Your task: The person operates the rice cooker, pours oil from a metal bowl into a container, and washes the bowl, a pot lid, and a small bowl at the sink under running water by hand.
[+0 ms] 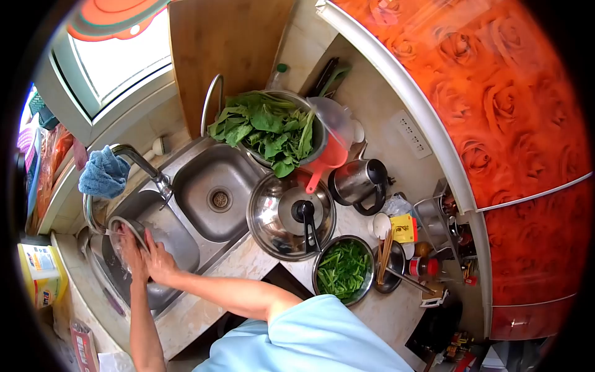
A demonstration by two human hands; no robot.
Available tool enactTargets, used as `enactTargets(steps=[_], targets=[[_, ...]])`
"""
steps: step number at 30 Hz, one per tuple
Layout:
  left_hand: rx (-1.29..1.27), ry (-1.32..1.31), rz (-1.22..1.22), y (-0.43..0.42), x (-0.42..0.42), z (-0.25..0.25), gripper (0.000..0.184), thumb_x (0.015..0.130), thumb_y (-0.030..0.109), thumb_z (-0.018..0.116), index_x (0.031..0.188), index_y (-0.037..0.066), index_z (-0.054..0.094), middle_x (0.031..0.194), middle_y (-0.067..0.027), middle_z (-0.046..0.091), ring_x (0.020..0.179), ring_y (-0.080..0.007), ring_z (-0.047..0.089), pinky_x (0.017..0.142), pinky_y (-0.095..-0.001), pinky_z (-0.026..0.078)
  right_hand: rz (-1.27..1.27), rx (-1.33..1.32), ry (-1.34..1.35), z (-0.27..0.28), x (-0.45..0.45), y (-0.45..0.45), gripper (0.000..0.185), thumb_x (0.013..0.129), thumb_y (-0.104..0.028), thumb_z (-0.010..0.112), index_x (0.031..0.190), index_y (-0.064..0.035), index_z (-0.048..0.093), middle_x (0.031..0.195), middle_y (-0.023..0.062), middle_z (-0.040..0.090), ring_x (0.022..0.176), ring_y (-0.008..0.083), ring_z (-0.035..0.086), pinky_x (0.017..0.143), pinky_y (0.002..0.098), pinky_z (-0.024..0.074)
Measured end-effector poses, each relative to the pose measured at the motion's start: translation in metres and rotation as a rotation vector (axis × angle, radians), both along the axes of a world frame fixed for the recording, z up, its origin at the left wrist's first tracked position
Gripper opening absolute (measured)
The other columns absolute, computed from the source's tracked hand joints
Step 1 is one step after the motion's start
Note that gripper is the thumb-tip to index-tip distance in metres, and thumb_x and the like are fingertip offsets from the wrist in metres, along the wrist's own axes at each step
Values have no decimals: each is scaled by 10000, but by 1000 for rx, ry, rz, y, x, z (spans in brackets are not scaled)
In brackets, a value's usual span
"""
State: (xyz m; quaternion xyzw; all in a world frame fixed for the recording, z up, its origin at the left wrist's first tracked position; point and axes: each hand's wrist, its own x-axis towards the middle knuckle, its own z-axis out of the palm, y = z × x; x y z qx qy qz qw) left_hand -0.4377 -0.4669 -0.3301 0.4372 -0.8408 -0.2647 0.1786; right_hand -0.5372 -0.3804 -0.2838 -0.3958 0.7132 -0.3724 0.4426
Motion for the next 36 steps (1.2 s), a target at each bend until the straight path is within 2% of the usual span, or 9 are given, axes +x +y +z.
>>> enactTargets(steps=[1,6,10,13,17,23,27,29,36], targets=[[26,411,18,4,-10,-9,714,980,384,459,1534,17,198,1606,-167,179,1486,-304,150,1204,-394,101,-20,35,-70,-12,0,-7,719,1003,-397,416,1554,-94,66,1195,331,501,1010,513,558,914,519,449],[832,418,-138,41,5,34,554,1022,397,370,1456,54,400,1453,-133,467,1378,-261,376,1174,-395,204,-46,-110,46,-21,-24,-24,688,995,-435,402,1540,-88,165,1204,309,572,1091,468,565,947,513,437],[73,-56,-152,49,54,43,318,971,282,466,1115,69,654,1307,-106,595,1288,-308,469,1146,-499,220,-127,182,-286,45,-51,-19,600,963,-314,487,1510,-166,290,887,191,643,658,213,658,469,367,533],[-337,-23,20,32,84,63,270,956,241,496,890,67,692,1276,-93,613,1280,-331,469,1127,-488,252,-225,328,-822,13,-40,-10,412,942,-229,427,1291,-17,476,962,192,658,574,203,615,425,276,516],[10,548,212,-6,78,94,270,958,219,534,840,-2,635,979,-114,664,1064,-284,591,959,-367,428,-223,824,-1515,4,-20,5,340,928,-247,405,1110,-12,569,1058,336,612,504,122,519,429,183,493],[-7,63,300,-2,58,149,320,916,165,603,668,-30,548,665,-108,550,742,-258,518,691,-387,411,-58,827,-1993,-4,12,45,269,904,-284,422,894,-51,557,1036,300,621,509,122,553,420,208,501],[-34,626,309,32,92,150,379,922,193,611,627,-24,514,613,-66,468,657,-185,483,616,-327,383,14,700,-1653,44,4,61,267,878,-235,427,853,-30,595,1110,333,612,539,170,606,427,246,496],[108,236,449,39,101,130,367,935,181,599,623,5,517,618,-23,473,649,-147,475,614,-281,377,-148,884,-1707,0,32,74,265,860,-222,452,841,-1,598,926,217,682,756,226,663,515,305,531],[614,915,352,20,153,110,272,1007,244,488,972,47,672,1084,-107,639,993,-165,582,849,-273,434,21,726,-1324,17,5,121,256,834,-229,484,825,-7,611,701,132,662,433,127,531,379,246,441]])
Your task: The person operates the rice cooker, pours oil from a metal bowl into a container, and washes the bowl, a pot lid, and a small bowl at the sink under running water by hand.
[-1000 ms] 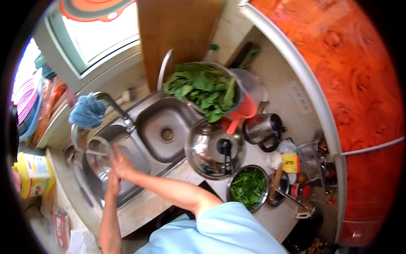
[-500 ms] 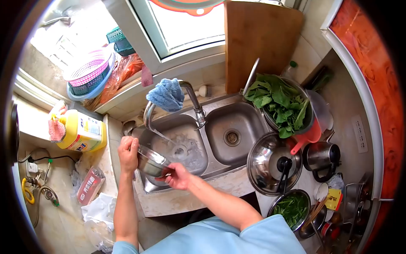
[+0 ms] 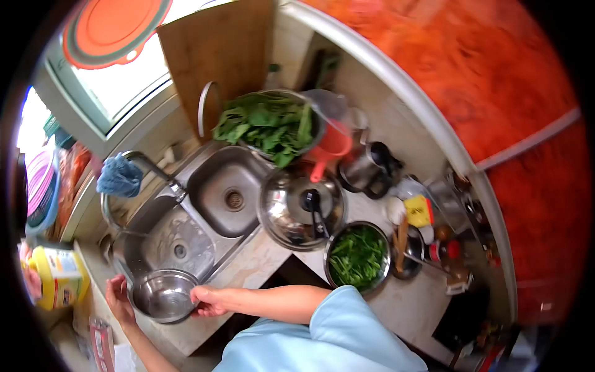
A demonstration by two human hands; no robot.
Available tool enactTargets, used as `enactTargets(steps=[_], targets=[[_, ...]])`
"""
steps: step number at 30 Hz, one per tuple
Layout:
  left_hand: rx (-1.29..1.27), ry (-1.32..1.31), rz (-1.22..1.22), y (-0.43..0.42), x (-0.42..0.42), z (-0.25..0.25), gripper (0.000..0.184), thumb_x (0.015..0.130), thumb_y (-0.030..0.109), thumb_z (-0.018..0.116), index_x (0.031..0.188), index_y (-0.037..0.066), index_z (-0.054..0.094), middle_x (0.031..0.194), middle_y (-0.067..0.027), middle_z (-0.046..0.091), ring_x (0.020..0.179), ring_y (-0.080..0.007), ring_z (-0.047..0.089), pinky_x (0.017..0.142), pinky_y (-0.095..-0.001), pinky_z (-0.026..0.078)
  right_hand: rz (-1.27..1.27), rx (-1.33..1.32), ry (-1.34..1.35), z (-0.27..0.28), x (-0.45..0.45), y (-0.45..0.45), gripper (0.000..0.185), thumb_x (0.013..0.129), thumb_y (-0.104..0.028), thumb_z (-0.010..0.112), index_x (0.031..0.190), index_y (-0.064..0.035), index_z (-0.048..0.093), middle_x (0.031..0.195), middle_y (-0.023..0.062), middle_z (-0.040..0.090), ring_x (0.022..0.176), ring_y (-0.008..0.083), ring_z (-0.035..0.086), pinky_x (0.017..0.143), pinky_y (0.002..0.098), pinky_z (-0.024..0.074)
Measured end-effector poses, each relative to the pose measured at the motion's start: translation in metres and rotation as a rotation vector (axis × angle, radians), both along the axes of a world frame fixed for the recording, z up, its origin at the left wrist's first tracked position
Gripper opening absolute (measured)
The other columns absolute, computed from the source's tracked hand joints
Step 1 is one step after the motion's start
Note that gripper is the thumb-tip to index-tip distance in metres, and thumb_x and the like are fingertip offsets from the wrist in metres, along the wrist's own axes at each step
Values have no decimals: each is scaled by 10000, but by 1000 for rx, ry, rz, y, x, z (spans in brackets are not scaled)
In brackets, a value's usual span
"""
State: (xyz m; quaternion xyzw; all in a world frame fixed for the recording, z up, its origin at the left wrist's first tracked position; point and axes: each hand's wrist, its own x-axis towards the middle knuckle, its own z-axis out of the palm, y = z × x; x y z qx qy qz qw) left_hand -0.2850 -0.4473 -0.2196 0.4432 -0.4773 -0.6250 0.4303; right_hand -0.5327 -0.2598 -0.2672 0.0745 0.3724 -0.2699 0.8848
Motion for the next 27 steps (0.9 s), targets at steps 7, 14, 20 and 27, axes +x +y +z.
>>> enactTargets(steps=[7,14,20,27], targets=[[-143,-572,-267,-26,-23,-161,312,906,75,627,1192,-49,624,1438,-232,470,1321,-279,474,1095,-358,353,-369,-345,820,118,-68,122,264,930,-198,479,882,3,642,635,92,623,469,152,587,408,279,475],[124,-491,-666,113,-203,-95,296,931,166,627,1188,22,660,1144,-74,680,1010,-161,626,882,-290,476,-1236,-63,982,137,-161,274,180,892,-175,566,898,-9,636,712,107,662,518,194,632,416,297,499],[472,-245,-862,200,-360,-38,433,966,306,599,1316,58,536,1161,-62,663,987,-178,648,802,-322,511,-1680,293,1276,103,-217,440,225,853,-226,569,929,-13,575,753,113,647,496,201,587,404,321,452],[917,-107,-896,238,-482,-43,476,942,429,602,1249,71,536,1042,-90,664,904,-215,647,704,-340,498,-1980,581,1164,28,-185,568,248,846,-238,547,1002,-45,552,833,97,637,594,199,585,449,318,464]])
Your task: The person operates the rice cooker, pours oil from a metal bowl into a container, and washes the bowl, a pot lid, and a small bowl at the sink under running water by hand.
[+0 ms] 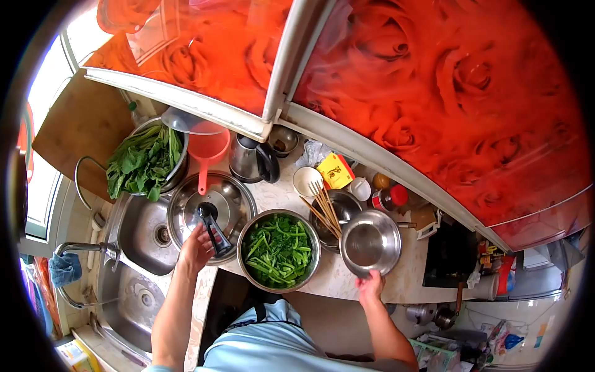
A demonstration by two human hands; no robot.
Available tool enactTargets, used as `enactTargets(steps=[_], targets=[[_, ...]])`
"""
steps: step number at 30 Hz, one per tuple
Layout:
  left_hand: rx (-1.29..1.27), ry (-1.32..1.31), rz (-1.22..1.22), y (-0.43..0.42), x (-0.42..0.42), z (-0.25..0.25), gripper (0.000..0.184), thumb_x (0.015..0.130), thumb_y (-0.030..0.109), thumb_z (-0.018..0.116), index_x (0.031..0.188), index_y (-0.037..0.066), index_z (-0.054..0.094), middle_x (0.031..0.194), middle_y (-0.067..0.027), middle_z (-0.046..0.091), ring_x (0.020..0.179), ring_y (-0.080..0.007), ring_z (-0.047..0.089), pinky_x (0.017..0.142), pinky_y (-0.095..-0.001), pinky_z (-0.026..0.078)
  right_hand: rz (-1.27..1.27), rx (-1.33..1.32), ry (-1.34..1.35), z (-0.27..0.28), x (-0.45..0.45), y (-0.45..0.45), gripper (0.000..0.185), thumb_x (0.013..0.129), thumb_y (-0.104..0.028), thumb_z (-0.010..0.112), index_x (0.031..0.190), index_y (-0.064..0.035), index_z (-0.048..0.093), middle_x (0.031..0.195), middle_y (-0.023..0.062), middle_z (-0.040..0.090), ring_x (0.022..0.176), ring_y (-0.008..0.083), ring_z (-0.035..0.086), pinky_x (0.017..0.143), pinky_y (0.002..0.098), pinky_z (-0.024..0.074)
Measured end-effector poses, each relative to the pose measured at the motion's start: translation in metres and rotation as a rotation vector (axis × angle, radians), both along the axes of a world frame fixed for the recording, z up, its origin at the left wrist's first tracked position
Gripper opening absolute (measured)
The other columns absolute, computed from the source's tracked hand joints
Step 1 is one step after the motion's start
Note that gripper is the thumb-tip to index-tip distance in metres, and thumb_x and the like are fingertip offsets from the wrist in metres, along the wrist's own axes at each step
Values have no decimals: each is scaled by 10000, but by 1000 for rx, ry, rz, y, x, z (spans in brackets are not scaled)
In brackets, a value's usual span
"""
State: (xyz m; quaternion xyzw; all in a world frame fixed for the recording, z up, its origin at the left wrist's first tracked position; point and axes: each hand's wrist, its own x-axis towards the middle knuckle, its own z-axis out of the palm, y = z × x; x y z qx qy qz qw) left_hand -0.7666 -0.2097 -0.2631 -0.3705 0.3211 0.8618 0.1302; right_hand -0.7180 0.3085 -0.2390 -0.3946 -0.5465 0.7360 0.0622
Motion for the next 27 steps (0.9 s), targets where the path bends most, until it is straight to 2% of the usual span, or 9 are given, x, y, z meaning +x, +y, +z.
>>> enactTargets(steps=[3,4,8,14,15,18,20,24,27], targets=[[91,-31,39,7,-27,-8,491,929,479,595,1187,62,573,975,-106,671,882,-220,654,666,-335,481,-209,-111,-141,-31,46,41,230,858,-259,511,961,-59,561,781,91,635,595,189,555,527,286,470],[115,-94,85,8,-32,-13,414,908,426,649,1086,55,606,883,-94,674,761,-214,664,557,-306,464,-230,-145,-198,-47,57,57,237,860,-264,504,960,-60,570,797,88,644,608,178,555,542,272,473],[-434,-133,33,17,-30,1,229,860,210,728,965,55,596,754,-49,641,528,-153,604,380,-257,361,-324,-274,-217,-78,46,75,311,911,-304,461,956,-24,589,846,61,643,696,114,564,585,208,477],[-714,-137,-24,-19,14,8,153,869,151,689,940,56,593,712,-25,613,549,-125,596,416,-259,384,-330,-297,-165,-97,-3,60,476,951,-473,484,1016,-12,582,902,66,643,714,108,570,616,193,497],[-731,-153,-27,-23,24,16,155,867,154,690,942,59,593,710,-20,610,542,-125,589,418,-257,378,-339,-333,-184,-94,-6,57,633,924,-610,482,1072,2,545,914,72,627,710,136,567,618,234,494],[-781,-216,-29,-38,63,27,162,858,164,700,938,75,590,703,-2,588,537,-114,563,417,-253,363,-276,-301,-279,-67,0,24,732,904,-676,455,1123,21,508,902,72,608,711,168,565,624,278,490],[-858,-236,10,-52,95,36,203,835,156,712,941,24,601,696,-24,596,522,-122,562,435,-269,426,-11,-298,-370,-70,24,21,765,905,-689,428,1164,28,487,860,92,597,702,189,569,629,299,491],[-987,-310,62,-75,165,62,168,844,164,693,906,52,584,630,12,524,444,-99,470,400,-258,397,592,-40,-562,-40,43,-42,627,945,-583,466,1114,18,532,811,105,612,658,183,593,590,295,502],[-641,-262,320,-89,224,83,46,861,108,595,865,93,552,571,58,405,396,-61,352,363,-245,288,1139,87,-487,5,32,-113,384,994,-361,522,990,15,595,764,83,628,623,156,612,554,277,511]])
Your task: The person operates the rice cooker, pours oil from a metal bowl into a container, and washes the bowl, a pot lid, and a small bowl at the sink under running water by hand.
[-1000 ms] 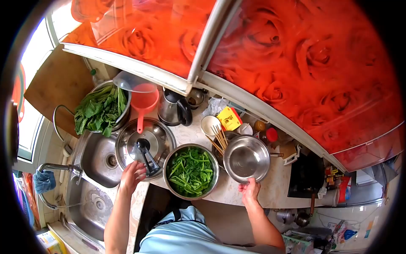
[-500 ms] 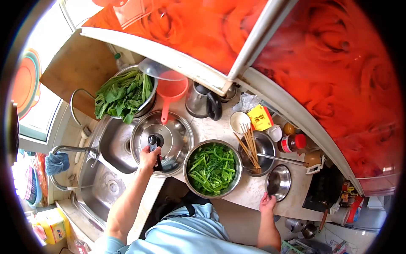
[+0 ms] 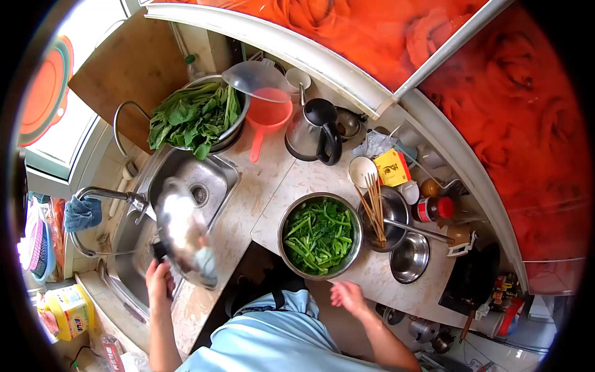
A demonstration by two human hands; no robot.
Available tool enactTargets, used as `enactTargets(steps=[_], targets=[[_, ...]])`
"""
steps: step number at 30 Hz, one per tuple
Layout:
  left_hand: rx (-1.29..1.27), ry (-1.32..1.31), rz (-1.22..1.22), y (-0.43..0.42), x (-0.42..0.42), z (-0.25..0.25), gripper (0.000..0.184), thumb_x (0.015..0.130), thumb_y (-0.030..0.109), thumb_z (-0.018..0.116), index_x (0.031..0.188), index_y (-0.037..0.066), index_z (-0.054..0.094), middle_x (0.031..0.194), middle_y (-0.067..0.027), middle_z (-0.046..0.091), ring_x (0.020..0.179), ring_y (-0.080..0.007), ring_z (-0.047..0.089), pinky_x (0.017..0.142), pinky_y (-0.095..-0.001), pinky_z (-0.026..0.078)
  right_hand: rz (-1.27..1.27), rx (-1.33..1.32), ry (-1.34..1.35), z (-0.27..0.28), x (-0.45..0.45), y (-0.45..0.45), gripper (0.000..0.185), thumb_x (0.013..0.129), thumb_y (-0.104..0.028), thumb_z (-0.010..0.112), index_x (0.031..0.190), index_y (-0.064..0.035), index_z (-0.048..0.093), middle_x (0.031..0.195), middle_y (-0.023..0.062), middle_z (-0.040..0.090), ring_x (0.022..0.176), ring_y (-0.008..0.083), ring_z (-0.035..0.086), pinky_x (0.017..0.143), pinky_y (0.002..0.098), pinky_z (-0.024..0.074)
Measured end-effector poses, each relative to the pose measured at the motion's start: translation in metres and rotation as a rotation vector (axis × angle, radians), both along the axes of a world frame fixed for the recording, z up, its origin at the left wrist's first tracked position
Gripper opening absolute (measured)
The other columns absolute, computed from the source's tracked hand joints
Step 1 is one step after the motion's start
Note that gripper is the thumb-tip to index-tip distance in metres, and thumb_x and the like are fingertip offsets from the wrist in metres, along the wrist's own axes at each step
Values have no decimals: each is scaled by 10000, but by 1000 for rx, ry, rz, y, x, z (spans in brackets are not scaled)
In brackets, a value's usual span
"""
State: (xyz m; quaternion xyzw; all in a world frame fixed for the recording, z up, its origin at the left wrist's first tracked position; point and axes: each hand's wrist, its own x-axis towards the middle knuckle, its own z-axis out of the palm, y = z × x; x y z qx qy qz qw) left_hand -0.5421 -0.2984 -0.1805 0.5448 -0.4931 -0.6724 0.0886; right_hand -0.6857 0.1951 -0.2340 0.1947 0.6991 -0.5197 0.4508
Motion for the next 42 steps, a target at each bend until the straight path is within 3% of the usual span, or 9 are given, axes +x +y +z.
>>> enactTargets(steps=[4,7,13,17,20,23,25,32,42], targets=[[425,403,329,-10,83,-17,81,866,157,535,793,155,571,540,60,398,334,-64,283,330,-237,225,357,-166,219,40,-5,-117,263,999,-268,551,944,-19,617,752,29,624,647,96,605,600,254,528],[315,507,548,17,92,1,52,924,177,569,902,161,614,768,3,556,566,-117,517,528,-247,449,535,-279,296,46,0,-200,260,998,-286,551,1027,-37,622,813,51,659,684,134,651,621,289,538],[257,518,622,49,118,-19,210,890,169,583,1080,81,599,945,-59,608,776,-166,590,701,-288,507,537,-475,-414,29,39,-319,550,1016,-458,431,1389,-55,426,1226,147,591,1046,267,635,769,430,591],[204,539,565,64,143,-31,357,868,164,593,1198,28,589,1064,-100,642,916,-198,640,816,-316,545,478,-631,-631,27,65,-360,461,1011,-394,446,1341,-73,472,1172,92,639,963,205,675,773,382,598],[620,1141,642,58,183,-110,298,895,191,619,1110,-10,573,900,-84,658,751,-192,639,722,-297,537,614,-487,-464,11,81,-390,361,983,-255,504,1281,-51,500,1104,96,656,914,198,685,721,359,606],[703,832,986,20,172,-90,425,939,249,534,1251,-40,542,928,-129,695,776,-217,681,710,-307,565,544,-460,-396,22,95,-420,264,909,-108,515,1150,-4,541,911,90,657,710,190,669,566,331,572],[416,831,497,2,194,-140,420,996,280,514,1270,-33,569,982,-125,707,809,-177,695,707,-295,573,591,-500,-353,-3,97,-431,218,895,-96,517,1086,-1,558,840,76,636,635,173,625,488,309,510],[70,787,426,-43,179,-121,404,893,54,689,1276,56,563,1170,-87,635,973,-178,655,791,-309,587,486,-467,-123,17,124,-461,130,879,-95,545,964,-4,584,760,58,614,572,143,581,411,274,445],[-9,753,440,-85,175,-131,395,892,61,691,1268,51,570,1143,-89,646,958,-179,659,801,-308,581,497,-451,56,-4,135,-491,152,853,-107,589,986,-33,586,743,28,609,529,124,565,378,260,441]])
